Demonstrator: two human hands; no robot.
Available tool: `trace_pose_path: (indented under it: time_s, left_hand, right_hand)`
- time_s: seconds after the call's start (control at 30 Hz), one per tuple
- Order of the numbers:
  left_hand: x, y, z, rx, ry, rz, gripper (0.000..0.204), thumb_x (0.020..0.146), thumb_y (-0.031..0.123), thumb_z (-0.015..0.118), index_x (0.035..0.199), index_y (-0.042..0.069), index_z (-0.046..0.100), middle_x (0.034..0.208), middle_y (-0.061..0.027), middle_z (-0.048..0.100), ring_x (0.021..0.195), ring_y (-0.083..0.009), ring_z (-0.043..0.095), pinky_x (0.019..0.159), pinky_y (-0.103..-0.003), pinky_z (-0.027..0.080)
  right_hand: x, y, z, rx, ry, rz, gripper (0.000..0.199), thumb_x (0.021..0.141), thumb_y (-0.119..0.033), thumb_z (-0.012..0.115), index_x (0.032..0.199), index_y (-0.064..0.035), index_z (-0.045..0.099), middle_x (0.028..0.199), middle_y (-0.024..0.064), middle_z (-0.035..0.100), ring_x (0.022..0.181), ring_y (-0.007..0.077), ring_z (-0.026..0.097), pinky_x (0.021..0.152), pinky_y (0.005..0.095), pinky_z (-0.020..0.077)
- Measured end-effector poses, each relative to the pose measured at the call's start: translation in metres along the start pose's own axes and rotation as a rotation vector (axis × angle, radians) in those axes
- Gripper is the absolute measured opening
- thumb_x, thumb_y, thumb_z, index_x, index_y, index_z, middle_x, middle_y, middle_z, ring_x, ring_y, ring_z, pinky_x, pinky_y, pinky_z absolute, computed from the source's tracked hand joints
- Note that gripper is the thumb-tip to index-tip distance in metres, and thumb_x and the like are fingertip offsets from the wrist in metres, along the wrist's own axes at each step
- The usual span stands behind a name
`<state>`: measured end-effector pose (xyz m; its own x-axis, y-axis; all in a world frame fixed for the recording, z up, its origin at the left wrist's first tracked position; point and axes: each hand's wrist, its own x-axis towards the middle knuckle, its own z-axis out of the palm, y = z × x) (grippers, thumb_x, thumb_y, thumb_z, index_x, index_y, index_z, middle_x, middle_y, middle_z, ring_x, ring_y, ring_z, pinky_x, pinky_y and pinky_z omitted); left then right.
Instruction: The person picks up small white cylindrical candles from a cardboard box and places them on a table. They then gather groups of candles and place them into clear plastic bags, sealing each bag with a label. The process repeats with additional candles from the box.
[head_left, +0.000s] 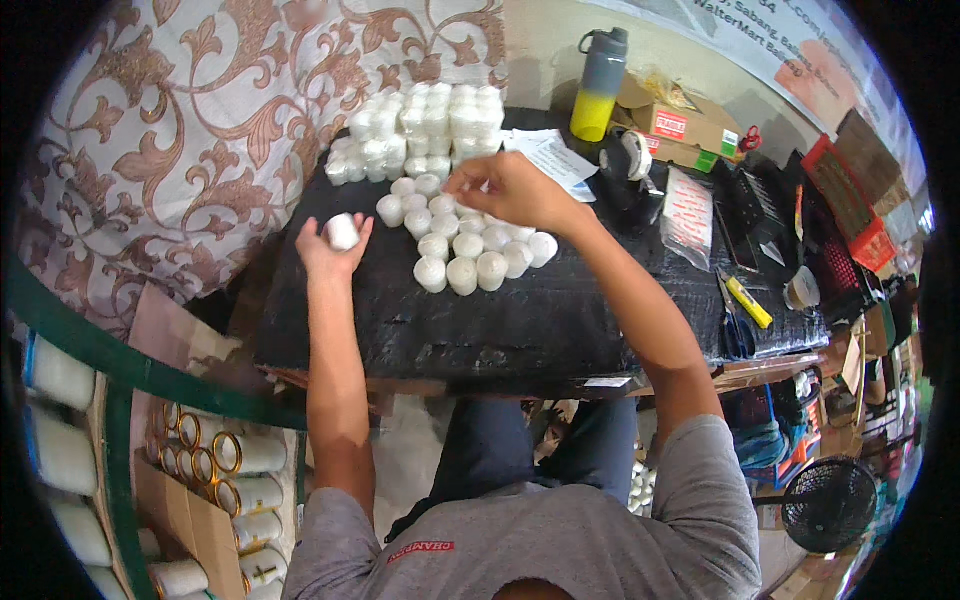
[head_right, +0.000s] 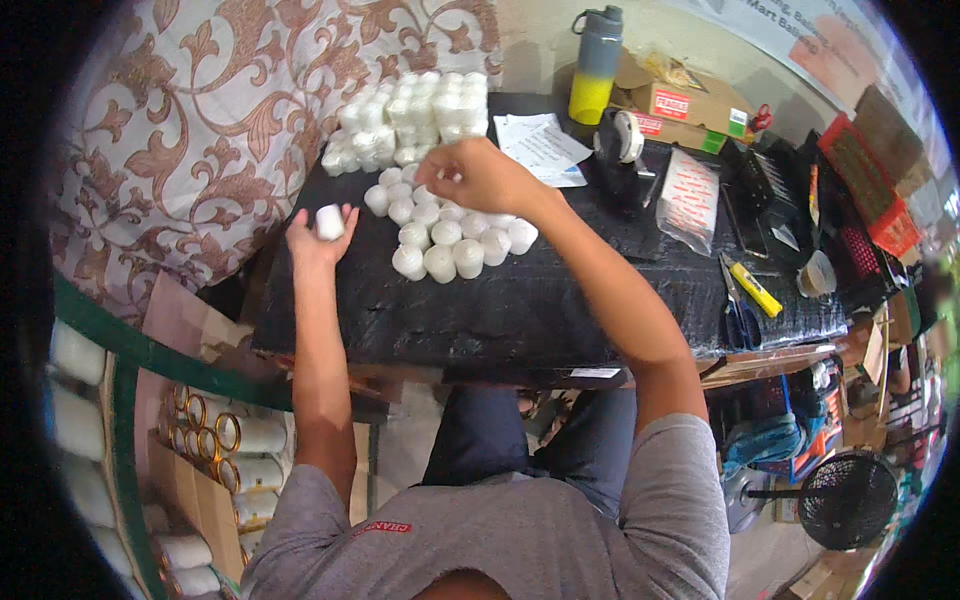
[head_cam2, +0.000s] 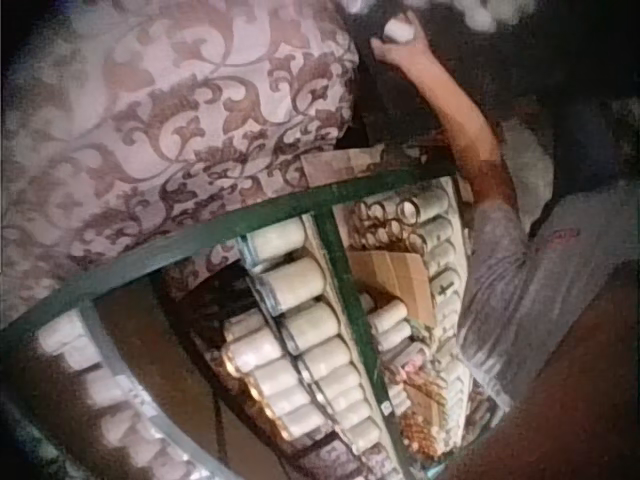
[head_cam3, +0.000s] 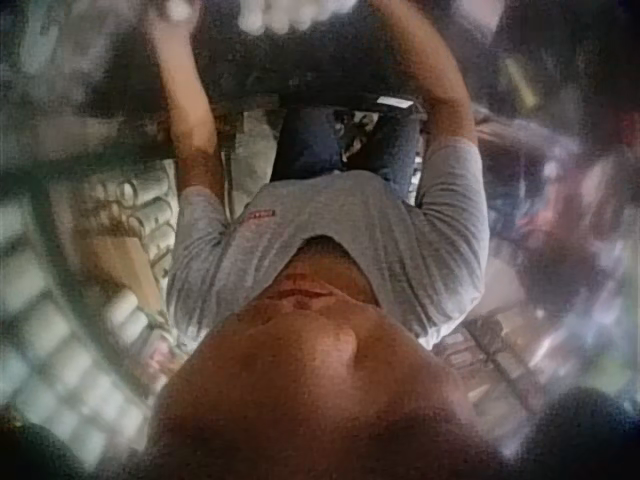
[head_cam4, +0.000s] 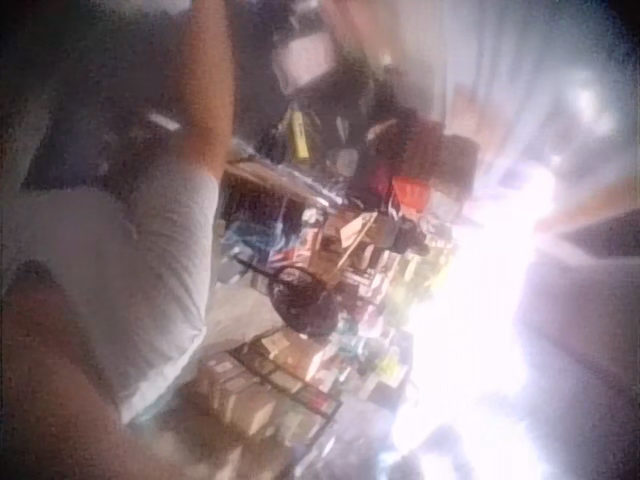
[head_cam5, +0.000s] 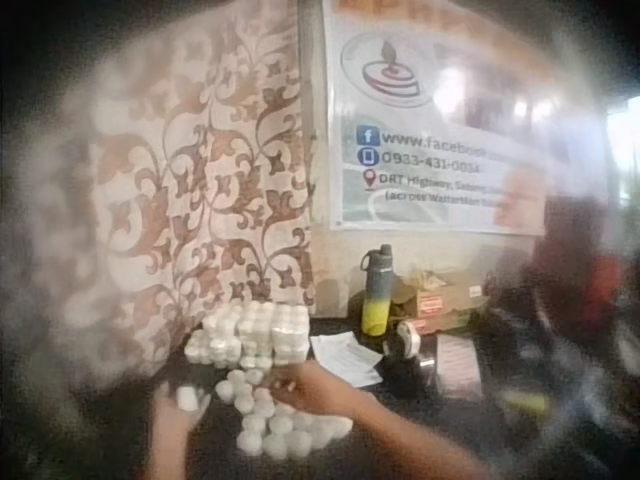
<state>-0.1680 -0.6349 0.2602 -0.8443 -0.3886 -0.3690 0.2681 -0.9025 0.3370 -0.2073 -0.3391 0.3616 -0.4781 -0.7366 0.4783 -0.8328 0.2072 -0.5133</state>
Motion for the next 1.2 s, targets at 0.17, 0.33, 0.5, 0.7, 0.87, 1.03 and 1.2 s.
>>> trace_pose_path:
  time_s: [0.17,0.33,0.5,0.7,0.87,1.03,1.2]
  left_hand:
    - [-0.032,0.001,-0.006,0.602,-0.179,0.226,0.047,0.090,0.016,0.061,0.130,-0.001,0.043,0.106,-0.0186,0.055,0.092,-0.0289,0.063,0.081,-0.047,0.058]
    - [-0.079,-0.031,0.023,1.641,-0.304,0.535,0.048,0.084,0.023,0.078,0.113,-0.007,0.053,0.084,-0.0122,0.064,0.055,-0.0166,0.062,0.049,-0.029,0.055]
    - [-0.047,-0.045,0.017,1.642,-0.466,0.519,0.040,0.088,0.030,0.076,0.097,-0.006,0.060,0.081,-0.0106,0.065,0.054,-0.0149,0.064,0.046,-0.028,0.051]
    - [-0.025,-0.021,0.010,1.911,-0.438,1.412,0.033,0.097,0.026,0.063,0.111,-0.004,0.065,0.095,-0.0154,0.071,0.084,-0.0291,0.066,0.082,-0.039,0.051]
    - [-0.210,-0.201,0.058,1.092,-1.158,0.098,0.019,0.098,0.018,0.062,0.110,0.002,0.063,0.090,-0.0045,0.063,0.072,-0.0074,0.055,0.065,-0.015,0.043]
    - [-0.343,-0.423,-0.029,1.443,-1.565,-0.605,0.019,0.090,-0.002,0.068,0.108,-0.002,0.065,0.096,-0.0038,0.067,0.083,-0.0076,0.063,0.071,-0.021,0.052]
    - [-0.353,-0.588,-0.134,1.461,-1.551,-0.873,0.015,0.093,0.006,0.066,0.106,-0.001,0.064,0.088,-0.0033,0.066,0.075,-0.0072,0.061,0.060,-0.022,0.049]
  right_hand:
    - [-0.101,-0.027,-0.043,0.095,0.126,0.278,0.015,0.092,-0.008,0.066,0.104,-0.0002,0.071,0.094,0.0073,0.073,0.082,0.0116,0.067,0.072,0.0279,0.0528]
    - [-0.235,-0.041,-0.065,0.269,0.600,0.512,0.013,0.094,-0.001,0.059,0.102,0.0050,0.068,0.099,0.0115,0.072,0.088,0.0158,0.069,0.078,0.0289,0.0537]
    - [-0.390,-0.054,-0.057,0.057,1.098,0.684,0.012,0.097,-0.008,0.060,0.101,0.0005,0.067,0.092,0.0071,0.072,0.079,0.0122,0.067,0.066,0.0231,0.0488]
    - [-0.571,-0.065,-0.002,-0.171,1.569,0.960,0.013,0.092,-0.008,0.061,0.100,-0.0022,0.069,0.089,0.0042,0.071,0.071,0.0078,0.060,0.061,0.0213,0.0458]
    - [-0.711,-0.043,0.101,-0.038,2.284,0.988,0.014,0.093,-0.006,0.054,0.102,-0.0036,0.064,0.085,0.0086,0.071,0.063,0.0107,0.062,0.053,0.0241,0.0482]
    - [-0.810,-0.028,0.238,-0.313,2.279,1.475,0.011,0.084,-0.003,0.064,0.094,-0.0045,0.066,0.081,0.0050,0.065,0.065,0.0132,0.058,0.058,0.0268,0.0467]
    - [-0.822,-0.013,0.307,-0.241,1.628,2.080,0.010,0.074,-0.006,0.067,0.082,-0.0061,0.072,0.070,0.0129,0.068,0.066,0.0244,0.067,0.066,0.0367,0.0526]
